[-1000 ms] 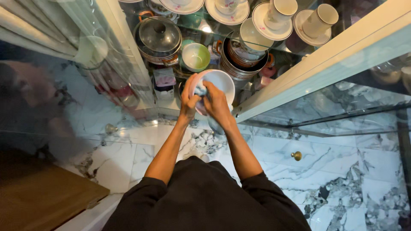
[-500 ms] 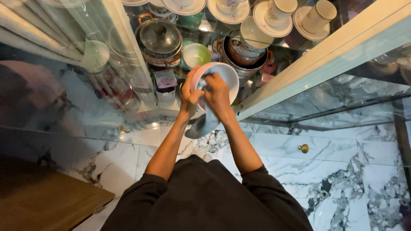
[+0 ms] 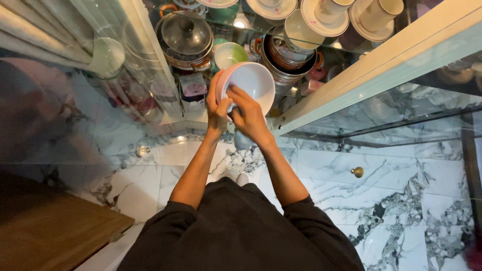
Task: The person wipes the exterior of a glass cabinet with a cloth, then picks up several bowls and cups from the cabinet shelves one by one and wipes each item thoroughly with the cloth.
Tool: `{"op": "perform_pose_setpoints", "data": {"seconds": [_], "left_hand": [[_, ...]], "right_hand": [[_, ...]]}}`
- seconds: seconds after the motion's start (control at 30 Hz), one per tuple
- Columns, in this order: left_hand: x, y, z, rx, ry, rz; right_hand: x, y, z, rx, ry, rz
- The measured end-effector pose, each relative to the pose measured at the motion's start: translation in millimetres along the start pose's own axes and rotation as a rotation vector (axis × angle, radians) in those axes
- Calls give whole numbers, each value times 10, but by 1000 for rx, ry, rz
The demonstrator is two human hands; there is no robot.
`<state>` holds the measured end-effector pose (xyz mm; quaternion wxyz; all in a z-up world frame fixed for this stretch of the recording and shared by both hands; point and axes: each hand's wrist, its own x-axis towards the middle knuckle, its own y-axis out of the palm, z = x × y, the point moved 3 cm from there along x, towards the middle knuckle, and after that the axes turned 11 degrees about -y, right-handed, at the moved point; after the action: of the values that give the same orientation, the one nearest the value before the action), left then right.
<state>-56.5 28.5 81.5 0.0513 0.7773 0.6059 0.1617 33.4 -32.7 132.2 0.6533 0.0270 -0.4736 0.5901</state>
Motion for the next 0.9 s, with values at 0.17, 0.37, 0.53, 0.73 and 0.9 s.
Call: {"op": "perform_pose_setpoints", "data": {"seconds": [0.17,0.37,0.53,0.73,0.9], "left_hand": [[-8,39,41,-33,-74,30],[28,37,109,-49,-145,28],[-9,71,138,3,-102,46],[57,-15,32,-35,-155,29],[131,-65,56,10,-191,13]], "right_hand": [[94,-81,-265,-211,49,-4],[-93,-23,-334,-221,105,179],[-27,-92,-417,-360,136,25],[-110,-131,-196,-343,262,327],[-111,-131,18,-94,-143,321]]}}
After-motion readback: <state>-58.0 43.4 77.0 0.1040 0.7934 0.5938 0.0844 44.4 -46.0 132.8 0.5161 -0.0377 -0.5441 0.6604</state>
